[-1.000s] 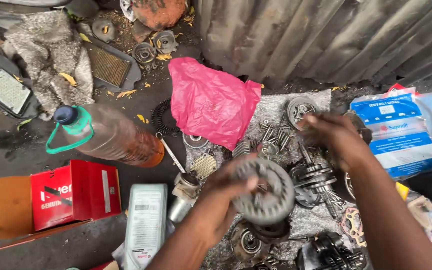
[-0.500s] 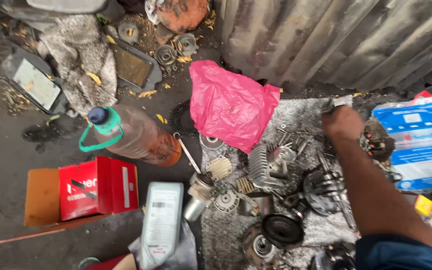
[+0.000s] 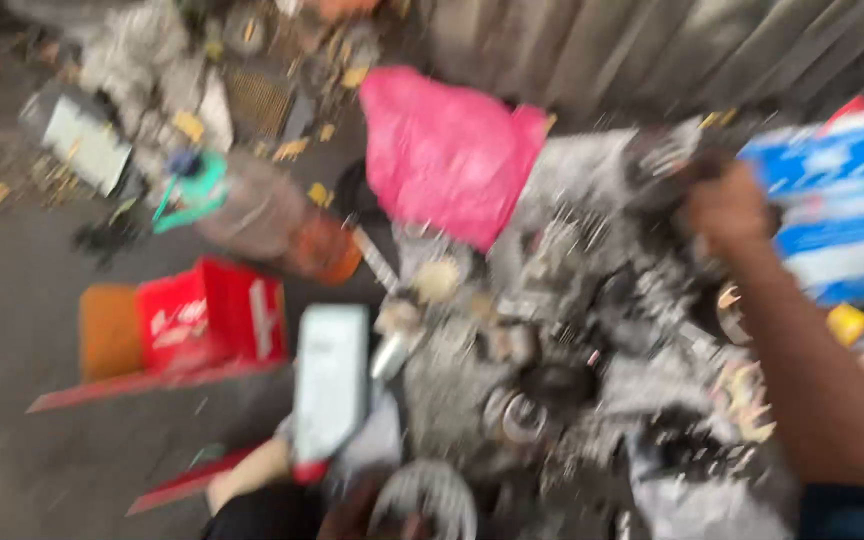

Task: The person sits on the ground at a motorcycle repair spot, opens a red Hero parts box, moves an oil bottle aside, unwraps plastic packaging from new parts, and fits clutch plates and sprocket discs together by hand, stacking and aligning them with engine components laid on a mat.

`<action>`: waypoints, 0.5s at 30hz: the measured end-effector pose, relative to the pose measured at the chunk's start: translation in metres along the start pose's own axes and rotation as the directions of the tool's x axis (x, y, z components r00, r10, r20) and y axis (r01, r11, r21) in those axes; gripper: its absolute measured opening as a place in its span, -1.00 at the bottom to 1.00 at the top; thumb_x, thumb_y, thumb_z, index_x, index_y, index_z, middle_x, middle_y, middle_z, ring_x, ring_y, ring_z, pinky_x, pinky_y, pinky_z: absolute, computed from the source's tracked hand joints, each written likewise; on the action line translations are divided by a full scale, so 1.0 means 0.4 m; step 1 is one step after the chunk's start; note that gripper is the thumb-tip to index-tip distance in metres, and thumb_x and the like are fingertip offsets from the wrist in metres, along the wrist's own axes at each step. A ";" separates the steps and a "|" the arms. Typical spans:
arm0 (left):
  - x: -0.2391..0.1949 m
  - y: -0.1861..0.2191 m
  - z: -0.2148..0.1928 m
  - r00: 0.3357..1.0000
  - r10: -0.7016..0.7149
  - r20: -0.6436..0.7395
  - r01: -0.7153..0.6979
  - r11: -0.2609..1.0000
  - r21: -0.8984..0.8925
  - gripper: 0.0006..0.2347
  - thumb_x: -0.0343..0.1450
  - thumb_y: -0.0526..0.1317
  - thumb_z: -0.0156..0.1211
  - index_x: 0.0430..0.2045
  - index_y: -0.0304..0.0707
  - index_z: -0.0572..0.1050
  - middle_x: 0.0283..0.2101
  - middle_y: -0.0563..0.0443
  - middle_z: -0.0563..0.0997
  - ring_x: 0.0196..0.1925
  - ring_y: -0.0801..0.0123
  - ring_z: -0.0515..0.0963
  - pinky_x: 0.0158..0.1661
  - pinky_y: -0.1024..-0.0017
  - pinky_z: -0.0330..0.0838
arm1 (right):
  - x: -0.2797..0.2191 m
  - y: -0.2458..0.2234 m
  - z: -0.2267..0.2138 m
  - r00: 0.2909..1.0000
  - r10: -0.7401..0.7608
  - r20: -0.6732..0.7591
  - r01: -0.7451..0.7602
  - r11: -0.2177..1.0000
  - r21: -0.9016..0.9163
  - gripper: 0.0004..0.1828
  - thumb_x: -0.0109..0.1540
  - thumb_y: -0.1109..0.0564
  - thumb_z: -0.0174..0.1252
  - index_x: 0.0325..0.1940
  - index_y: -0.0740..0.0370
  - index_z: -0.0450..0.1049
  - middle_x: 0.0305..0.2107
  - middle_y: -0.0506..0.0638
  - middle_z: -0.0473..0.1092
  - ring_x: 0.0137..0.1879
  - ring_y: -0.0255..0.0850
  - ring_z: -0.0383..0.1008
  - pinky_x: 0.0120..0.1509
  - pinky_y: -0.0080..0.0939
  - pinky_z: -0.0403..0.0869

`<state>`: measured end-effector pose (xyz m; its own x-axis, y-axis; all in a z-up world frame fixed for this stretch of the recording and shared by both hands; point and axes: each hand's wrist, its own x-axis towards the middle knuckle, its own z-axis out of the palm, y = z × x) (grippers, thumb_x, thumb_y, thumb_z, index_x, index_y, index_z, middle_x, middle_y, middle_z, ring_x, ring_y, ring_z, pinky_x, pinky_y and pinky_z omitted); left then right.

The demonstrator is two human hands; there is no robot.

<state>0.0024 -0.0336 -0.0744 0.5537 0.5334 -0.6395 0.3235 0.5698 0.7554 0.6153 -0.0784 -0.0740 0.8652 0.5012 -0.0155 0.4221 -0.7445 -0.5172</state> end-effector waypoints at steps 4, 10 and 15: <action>0.131 0.089 -0.002 0.992 -0.053 -0.117 0.052 0.999 -0.010 -0.67 0.32 -0.37 0.32 -0.01 -0.33 0.54 -0.30 -0.06 0.67 -0.21 0.34 0.61 -0.01 0.47 0.41 | -0.328 -0.230 -0.171 1.000 -0.012 -0.006 0.013 0.802 0.598 -0.79 0.44 0.17 0.21 0.09 0.36 0.48 -0.21 0.02 0.49 -0.29 -0.29 0.44 -0.29 -0.26 0.39; 0.315 -0.071 0.096 0.998 0.004 -0.070 -0.013 0.992 -0.128 -0.68 0.32 -0.31 0.34 -0.06 -0.48 0.57 -0.28 -0.04 0.66 -0.23 0.35 0.57 -0.05 0.30 0.43 | -0.632 0.125 -0.136 0.981 0.029 0.190 -0.191 0.265 0.945 -0.85 0.42 0.23 0.15 -0.25 0.20 0.39 -0.47 -0.16 0.34 -0.46 -0.39 0.30 -0.51 -0.36 0.29; 0.181 0.000 0.128 0.753 0.658 0.001 -0.309 0.352 0.883 -0.27 0.24 -0.02 0.58 0.19 -0.51 0.34 -0.04 -0.41 0.50 0.06 -0.25 0.47 0.01 -0.01 0.37 | -0.889 -0.142 -0.168 0.795 0.289 0.533 -0.604 0.301 0.738 -0.87 0.27 0.19 0.11 -0.18 0.21 0.56 -0.37 0.02 0.54 -0.34 -0.20 0.49 -0.32 -0.15 0.43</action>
